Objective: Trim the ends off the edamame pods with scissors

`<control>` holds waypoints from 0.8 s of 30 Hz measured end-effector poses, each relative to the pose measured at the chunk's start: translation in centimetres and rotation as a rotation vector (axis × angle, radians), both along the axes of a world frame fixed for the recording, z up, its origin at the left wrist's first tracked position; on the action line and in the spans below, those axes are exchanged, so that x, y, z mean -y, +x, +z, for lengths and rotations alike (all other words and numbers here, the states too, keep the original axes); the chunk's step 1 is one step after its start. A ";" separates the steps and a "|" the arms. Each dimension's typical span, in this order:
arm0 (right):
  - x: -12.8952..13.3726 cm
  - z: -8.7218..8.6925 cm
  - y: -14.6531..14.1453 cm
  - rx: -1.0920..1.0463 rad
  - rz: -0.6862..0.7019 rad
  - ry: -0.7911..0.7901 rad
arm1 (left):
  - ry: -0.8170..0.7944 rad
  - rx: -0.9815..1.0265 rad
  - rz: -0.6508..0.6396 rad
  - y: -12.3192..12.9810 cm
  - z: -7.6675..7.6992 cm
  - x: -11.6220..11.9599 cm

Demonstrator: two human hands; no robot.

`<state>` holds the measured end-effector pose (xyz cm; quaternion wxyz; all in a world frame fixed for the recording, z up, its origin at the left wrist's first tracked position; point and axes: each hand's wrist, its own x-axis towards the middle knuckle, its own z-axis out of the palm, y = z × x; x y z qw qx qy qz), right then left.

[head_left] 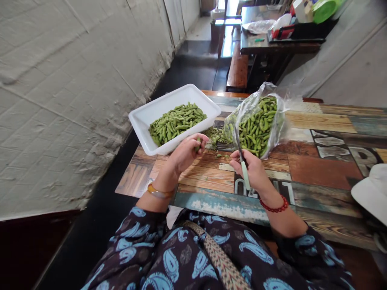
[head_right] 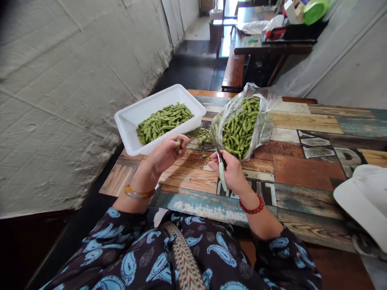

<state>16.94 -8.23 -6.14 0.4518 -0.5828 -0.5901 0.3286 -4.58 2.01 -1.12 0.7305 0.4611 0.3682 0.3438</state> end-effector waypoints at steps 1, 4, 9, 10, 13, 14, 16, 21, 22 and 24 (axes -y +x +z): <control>-0.1 0.0 0.0 0.008 0.013 0.000 | -0.054 0.049 -0.036 0.6 -0.2 0.7; -0.2 0.0 0.1 0.048 0.050 0.018 | -0.104 0.108 -0.104 1.7 -0.4 2.1; -0.1 0.6 0.3 0.077 0.098 0.083 | -0.045 0.136 -0.121 2.3 -0.6 3.3; -0.1 0.7 0.3 0.083 0.105 0.098 | -0.036 0.127 -0.129 2.5 -0.7 3.3; 0.0 1.1 0.8 0.126 0.152 0.148 | -0.016 0.082 -0.146 2.9 -0.6 3.3; 0.0 1.1 0.9 0.144 0.177 0.160 | -0.012 0.069 -0.146 3.0 -0.6 3.2; 0.0 1.2 1.2 0.179 0.222 0.168 | -0.010 0.052 -0.145 3.2 -0.6 2.9; -0.2 0.9 1.5 0.265 0.253 0.178 | 0.064 0.007 -0.168 3.5 -1.2 2.1; -0.2 0.9 1.5 0.271 0.258 0.180 | 0.101 -0.013 -0.169 3.6 -1.3 1.9; -0.3 0.8 1.4 0.270 0.270 0.172 | 0.186 -0.057 -0.177 3.7 -1.5 1.6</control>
